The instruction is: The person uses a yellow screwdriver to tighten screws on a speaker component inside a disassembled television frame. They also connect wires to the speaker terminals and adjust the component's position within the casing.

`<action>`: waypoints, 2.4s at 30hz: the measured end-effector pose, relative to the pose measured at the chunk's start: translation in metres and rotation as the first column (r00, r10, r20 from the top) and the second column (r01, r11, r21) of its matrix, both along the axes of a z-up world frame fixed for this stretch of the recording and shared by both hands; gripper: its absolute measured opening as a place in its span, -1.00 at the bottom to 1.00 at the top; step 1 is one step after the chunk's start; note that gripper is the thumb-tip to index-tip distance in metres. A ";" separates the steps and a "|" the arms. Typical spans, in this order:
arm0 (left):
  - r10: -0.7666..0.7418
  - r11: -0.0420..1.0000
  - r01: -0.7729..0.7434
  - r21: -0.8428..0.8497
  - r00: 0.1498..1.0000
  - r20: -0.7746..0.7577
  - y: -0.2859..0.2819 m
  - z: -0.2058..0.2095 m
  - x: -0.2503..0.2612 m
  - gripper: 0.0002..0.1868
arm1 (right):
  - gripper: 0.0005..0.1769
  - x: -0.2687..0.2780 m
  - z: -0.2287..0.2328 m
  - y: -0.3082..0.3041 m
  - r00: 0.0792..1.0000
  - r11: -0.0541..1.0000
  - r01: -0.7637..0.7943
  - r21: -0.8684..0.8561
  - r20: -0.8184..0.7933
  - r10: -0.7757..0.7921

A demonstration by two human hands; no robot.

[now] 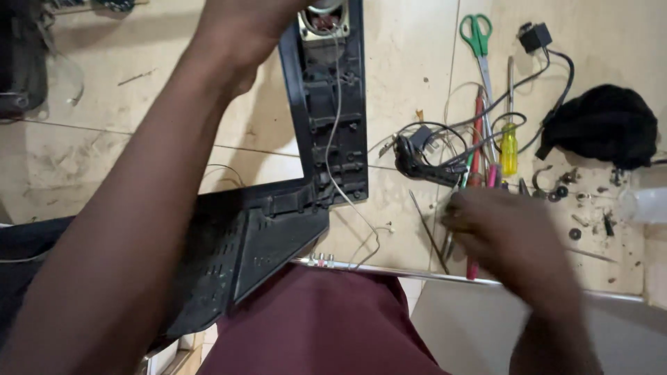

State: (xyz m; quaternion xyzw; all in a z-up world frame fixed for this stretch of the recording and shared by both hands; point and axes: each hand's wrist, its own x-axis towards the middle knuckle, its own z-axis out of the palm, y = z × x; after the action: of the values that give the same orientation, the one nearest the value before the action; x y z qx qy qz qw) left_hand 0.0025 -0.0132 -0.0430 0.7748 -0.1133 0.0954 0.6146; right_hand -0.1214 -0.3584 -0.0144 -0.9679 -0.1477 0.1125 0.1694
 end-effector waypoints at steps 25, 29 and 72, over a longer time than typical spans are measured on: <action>0.109 0.994 -0.109 -0.026 0.994 -0.002 0.009 0.019 0.002 0.02 | -0.92 0.048 -0.006 0.046 0.944 0.938 -0.305 0.165 0.184 0.274; 0.128 0.991 -0.125 0.037 0.988 -0.088 0.001 0.038 -0.010 0.13 | -0.87 0.072 0.057 0.067 0.872 0.840 -0.222 0.495 0.486 -0.056; 0.119 0.987 -0.133 -0.094 0.983 -0.137 0.003 0.058 -0.036 0.03 | -0.88 0.197 0.035 0.140 0.403 0.840 -0.542 -0.012 0.874 0.272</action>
State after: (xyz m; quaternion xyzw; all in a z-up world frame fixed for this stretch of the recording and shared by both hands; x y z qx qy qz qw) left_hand -0.0335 -0.0106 0.0152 0.7525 -0.0184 0.0888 0.6523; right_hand 0.0755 -0.2185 0.0208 -0.7944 -0.4587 -0.3580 0.1743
